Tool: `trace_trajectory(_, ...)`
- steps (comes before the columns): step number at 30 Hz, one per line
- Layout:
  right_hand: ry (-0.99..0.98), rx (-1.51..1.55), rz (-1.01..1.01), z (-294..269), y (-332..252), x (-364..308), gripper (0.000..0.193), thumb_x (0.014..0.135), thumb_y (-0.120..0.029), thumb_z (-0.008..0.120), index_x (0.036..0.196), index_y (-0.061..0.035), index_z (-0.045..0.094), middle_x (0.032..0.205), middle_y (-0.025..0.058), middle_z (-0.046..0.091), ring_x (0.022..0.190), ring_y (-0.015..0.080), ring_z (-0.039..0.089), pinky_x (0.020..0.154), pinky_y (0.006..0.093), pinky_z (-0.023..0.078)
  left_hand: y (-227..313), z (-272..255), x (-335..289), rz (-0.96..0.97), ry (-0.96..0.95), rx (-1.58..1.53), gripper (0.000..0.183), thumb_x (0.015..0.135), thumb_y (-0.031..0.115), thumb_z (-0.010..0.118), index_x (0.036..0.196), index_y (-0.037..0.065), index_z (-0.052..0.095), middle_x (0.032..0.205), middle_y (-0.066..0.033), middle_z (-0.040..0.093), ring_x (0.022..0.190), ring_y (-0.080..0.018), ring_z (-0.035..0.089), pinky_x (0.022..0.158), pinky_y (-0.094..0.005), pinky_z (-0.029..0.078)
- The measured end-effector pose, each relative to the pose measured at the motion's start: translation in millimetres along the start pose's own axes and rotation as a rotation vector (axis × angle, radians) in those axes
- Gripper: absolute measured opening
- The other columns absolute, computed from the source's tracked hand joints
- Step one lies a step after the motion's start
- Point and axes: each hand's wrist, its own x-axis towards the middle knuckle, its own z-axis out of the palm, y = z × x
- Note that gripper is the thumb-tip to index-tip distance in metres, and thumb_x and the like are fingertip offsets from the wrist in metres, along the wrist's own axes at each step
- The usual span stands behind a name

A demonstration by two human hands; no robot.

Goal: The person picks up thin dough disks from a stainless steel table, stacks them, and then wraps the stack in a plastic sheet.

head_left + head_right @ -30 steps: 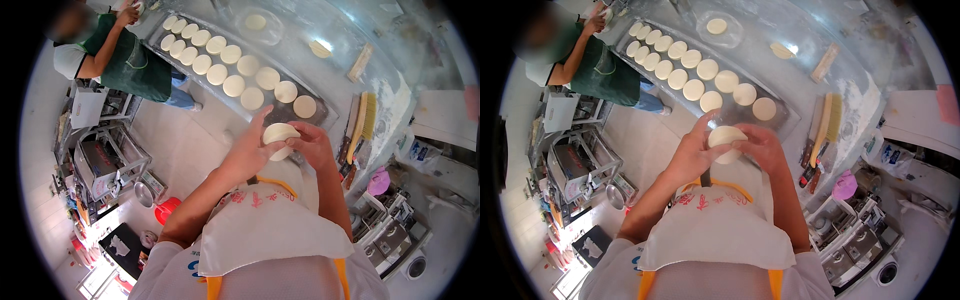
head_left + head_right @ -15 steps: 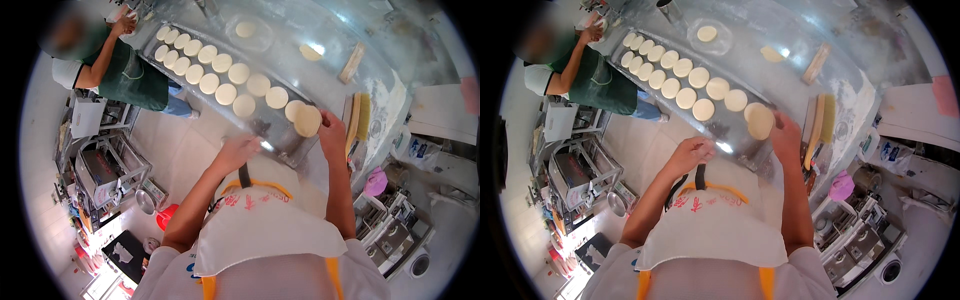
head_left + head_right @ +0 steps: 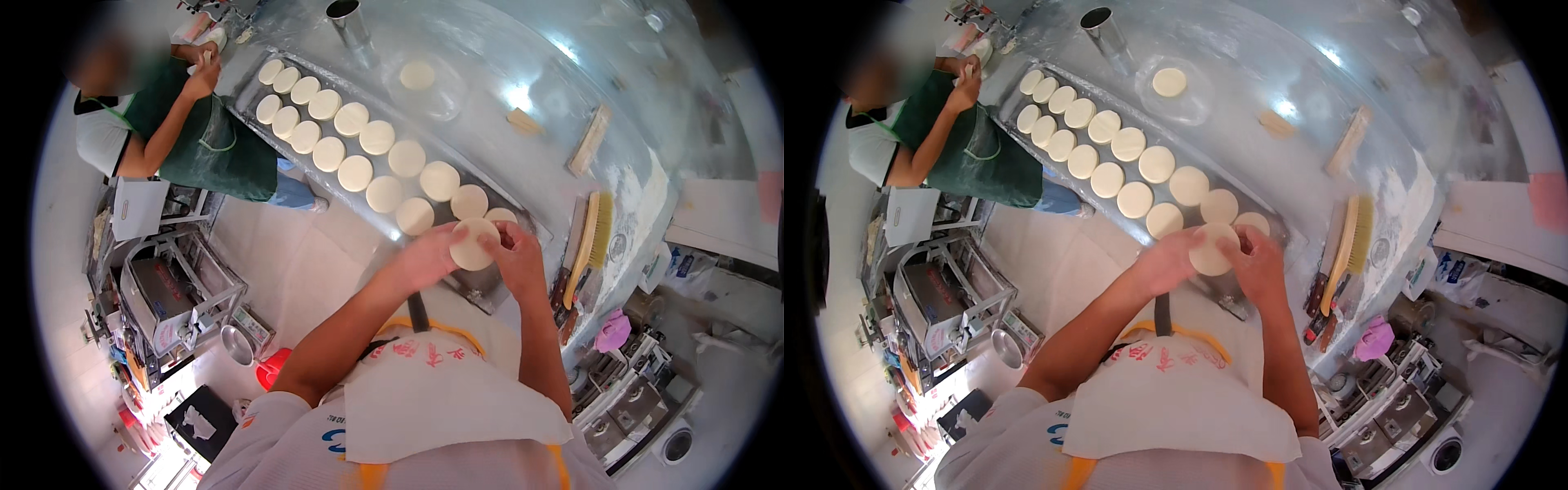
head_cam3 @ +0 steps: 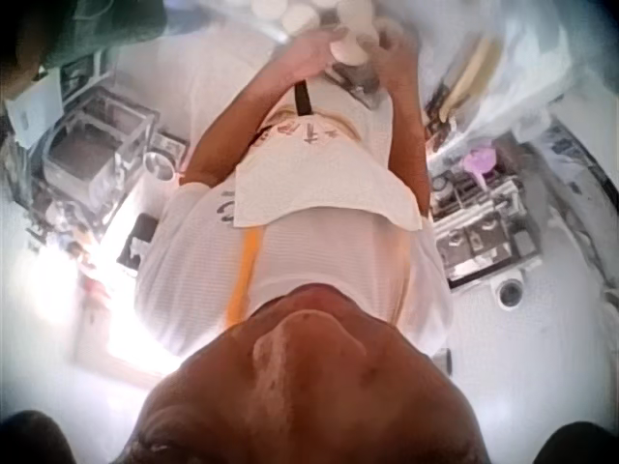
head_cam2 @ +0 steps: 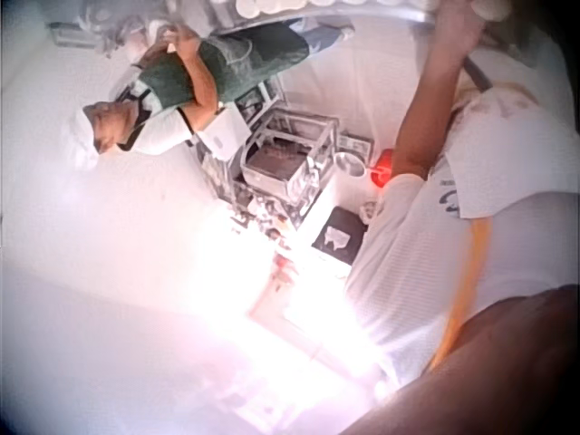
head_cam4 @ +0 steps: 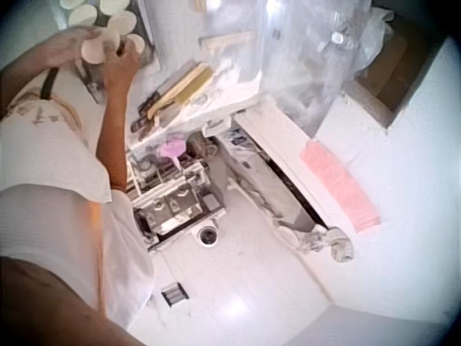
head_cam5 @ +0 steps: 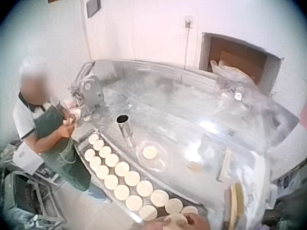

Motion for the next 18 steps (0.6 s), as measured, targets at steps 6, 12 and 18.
trace_trajectory(6,-0.199,-0.034,-0.071,36.2,-46.2,114.0,0.042,0.101,-0.017,0.076,0.135,0.0059,0.069,0.115,0.0061,0.077,0.103,0.0118,0.07,0.093,0.0292,0.056,91.9,-15.2,13.2,0.195,0.25,0.175,0.041,0.11,0.021,0.066,0.145,-0.001,0.06,0.137,-0.009,0.069,0.125,-0.019,0.068,0.107,-0.0349,0.055)
trace_trajectory(12,-0.239,0.161,-0.079,68.3,-79.4,298.7,0.047,0.105,-0.021,0.073,0.143,0.0048,0.062,0.129,0.0085,0.072,0.12,0.0173,0.065,0.109,0.0342,0.05,208.3,-72.6,121.9,0.393,0.482,0.364,0.038,0.106,0.025,0.073,0.133,-0.001,0.068,0.118,-0.0072,0.074,0.104,-0.0157,0.072,0.088,-0.0302,0.06)
trace_trajectory(18,-0.021,-0.046,-0.019,78.4,-57.3,380.5,0.036,0.105,-0.016,0.065,0.137,0.0008,0.068,0.122,0.0097,0.073,0.111,0.0193,0.067,0.101,0.0355,0.052,226.0,-106.9,212.8,0.229,0.607,0.31,0.039,0.105,0.025,0.074,0.128,-0.007,0.07,0.113,-0.0114,0.075,0.098,-0.0189,0.074,0.082,-0.0321,0.061)
